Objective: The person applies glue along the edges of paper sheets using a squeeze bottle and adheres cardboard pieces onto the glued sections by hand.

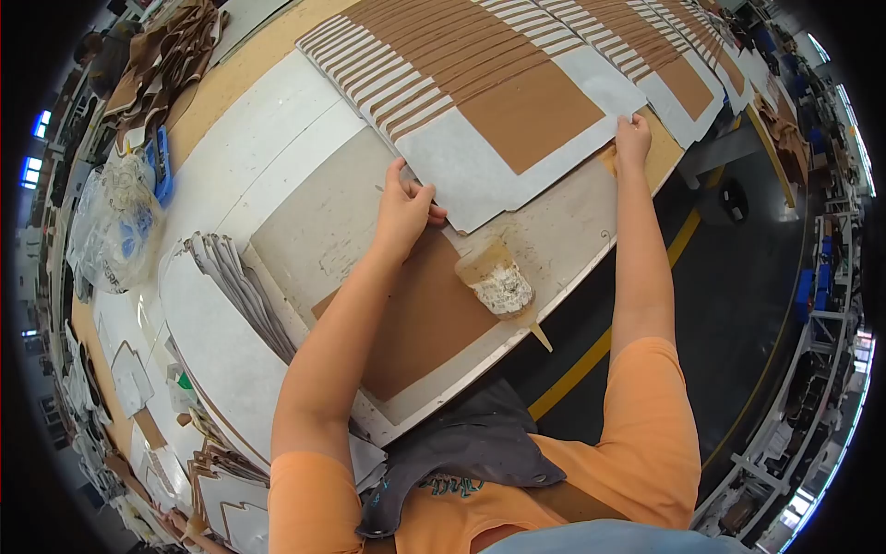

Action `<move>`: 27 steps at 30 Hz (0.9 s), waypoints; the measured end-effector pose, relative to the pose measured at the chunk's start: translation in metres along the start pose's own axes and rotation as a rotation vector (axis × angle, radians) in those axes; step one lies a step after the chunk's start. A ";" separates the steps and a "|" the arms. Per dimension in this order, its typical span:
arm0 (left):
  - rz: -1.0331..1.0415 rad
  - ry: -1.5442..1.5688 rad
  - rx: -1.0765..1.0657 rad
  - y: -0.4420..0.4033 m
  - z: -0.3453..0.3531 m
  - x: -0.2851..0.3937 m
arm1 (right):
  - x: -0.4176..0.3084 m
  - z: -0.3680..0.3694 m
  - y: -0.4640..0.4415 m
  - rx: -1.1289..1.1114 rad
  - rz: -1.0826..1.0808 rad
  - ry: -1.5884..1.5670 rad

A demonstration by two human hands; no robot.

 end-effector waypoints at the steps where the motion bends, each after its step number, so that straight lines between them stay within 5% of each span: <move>1: 0.004 -0.005 -0.002 0.000 0.001 0.000 | -0.005 -0.002 0.003 0.028 -0.009 0.020; 27: 0.096 -0.010 0.034 -0.004 0.002 -0.006 | -0.015 -0.002 0.011 0.169 -0.152 0.163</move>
Point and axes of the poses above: each hand's wrist, its own y-axis away from the middle knuckle, its own z-axis out of the palm, x = y × z, the point moved 4 cm from there along -y, towards the middle knuckle, and after that the axes turned 11 degrees about x, right-handed, at the moved point
